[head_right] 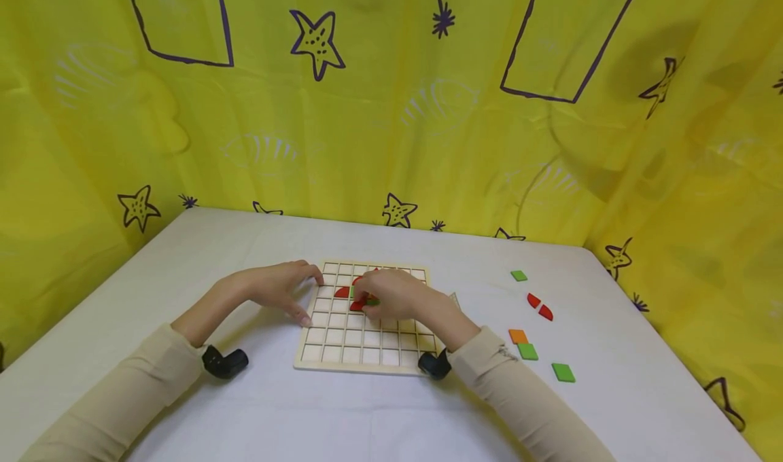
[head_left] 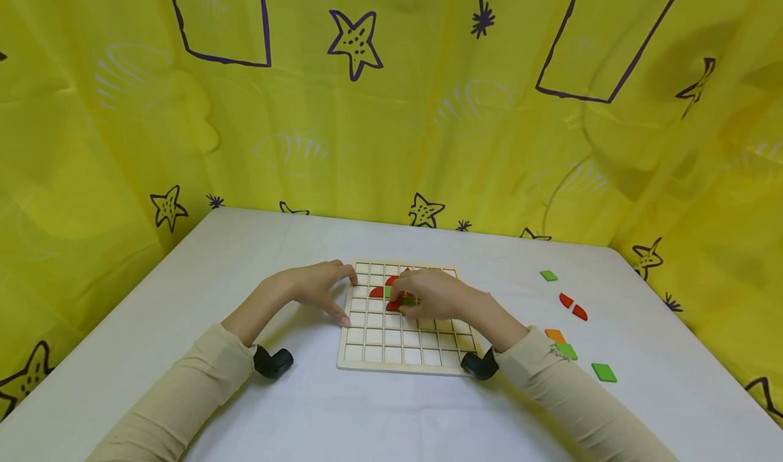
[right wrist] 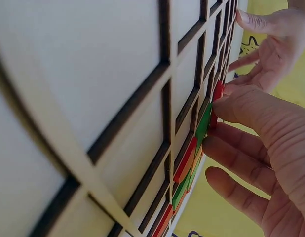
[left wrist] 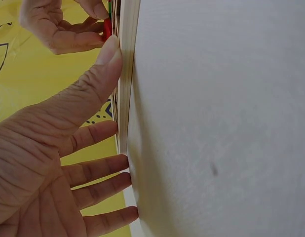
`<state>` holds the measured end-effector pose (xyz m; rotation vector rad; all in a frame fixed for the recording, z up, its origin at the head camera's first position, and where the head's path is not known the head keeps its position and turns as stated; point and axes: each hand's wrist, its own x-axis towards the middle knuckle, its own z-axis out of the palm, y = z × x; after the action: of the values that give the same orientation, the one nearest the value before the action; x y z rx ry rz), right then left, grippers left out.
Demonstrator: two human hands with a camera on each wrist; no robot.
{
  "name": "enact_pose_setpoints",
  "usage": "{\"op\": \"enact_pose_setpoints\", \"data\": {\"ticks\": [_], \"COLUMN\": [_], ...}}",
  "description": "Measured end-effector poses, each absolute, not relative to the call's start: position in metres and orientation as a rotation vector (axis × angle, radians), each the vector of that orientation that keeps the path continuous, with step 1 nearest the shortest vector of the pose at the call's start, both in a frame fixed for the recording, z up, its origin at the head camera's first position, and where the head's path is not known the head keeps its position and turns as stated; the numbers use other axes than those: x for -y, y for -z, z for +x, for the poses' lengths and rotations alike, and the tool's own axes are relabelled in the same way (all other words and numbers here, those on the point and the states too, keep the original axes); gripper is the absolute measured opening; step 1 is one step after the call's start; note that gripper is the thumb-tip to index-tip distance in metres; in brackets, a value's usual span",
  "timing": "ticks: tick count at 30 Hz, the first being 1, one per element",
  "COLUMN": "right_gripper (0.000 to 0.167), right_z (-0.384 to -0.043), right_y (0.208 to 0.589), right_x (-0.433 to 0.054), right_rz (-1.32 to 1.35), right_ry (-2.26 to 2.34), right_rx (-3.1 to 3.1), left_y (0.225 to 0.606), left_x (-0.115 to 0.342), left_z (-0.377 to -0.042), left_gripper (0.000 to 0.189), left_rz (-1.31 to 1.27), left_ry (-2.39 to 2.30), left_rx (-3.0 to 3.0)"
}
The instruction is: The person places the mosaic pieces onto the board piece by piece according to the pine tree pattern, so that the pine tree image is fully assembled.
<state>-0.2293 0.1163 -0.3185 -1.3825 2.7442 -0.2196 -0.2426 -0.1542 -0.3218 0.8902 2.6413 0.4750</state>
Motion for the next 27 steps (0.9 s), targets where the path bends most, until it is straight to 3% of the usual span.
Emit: {"op": "enact_pose_setpoints", "data": {"ticks": [27], "right_gripper": [0.013], "right_z": [-0.188], "right_y": [0.305], "right_x": [-0.16], "right_rz": [-1.43], "right_ry": [0.403], "right_rx": [-2.832], "left_y": [0.323], "left_x": [0.153], "left_z": [-0.242], "left_gripper": [0.069], "left_rz": [0.888], "left_ry": [-0.477], "left_rx": [-2.643]}}
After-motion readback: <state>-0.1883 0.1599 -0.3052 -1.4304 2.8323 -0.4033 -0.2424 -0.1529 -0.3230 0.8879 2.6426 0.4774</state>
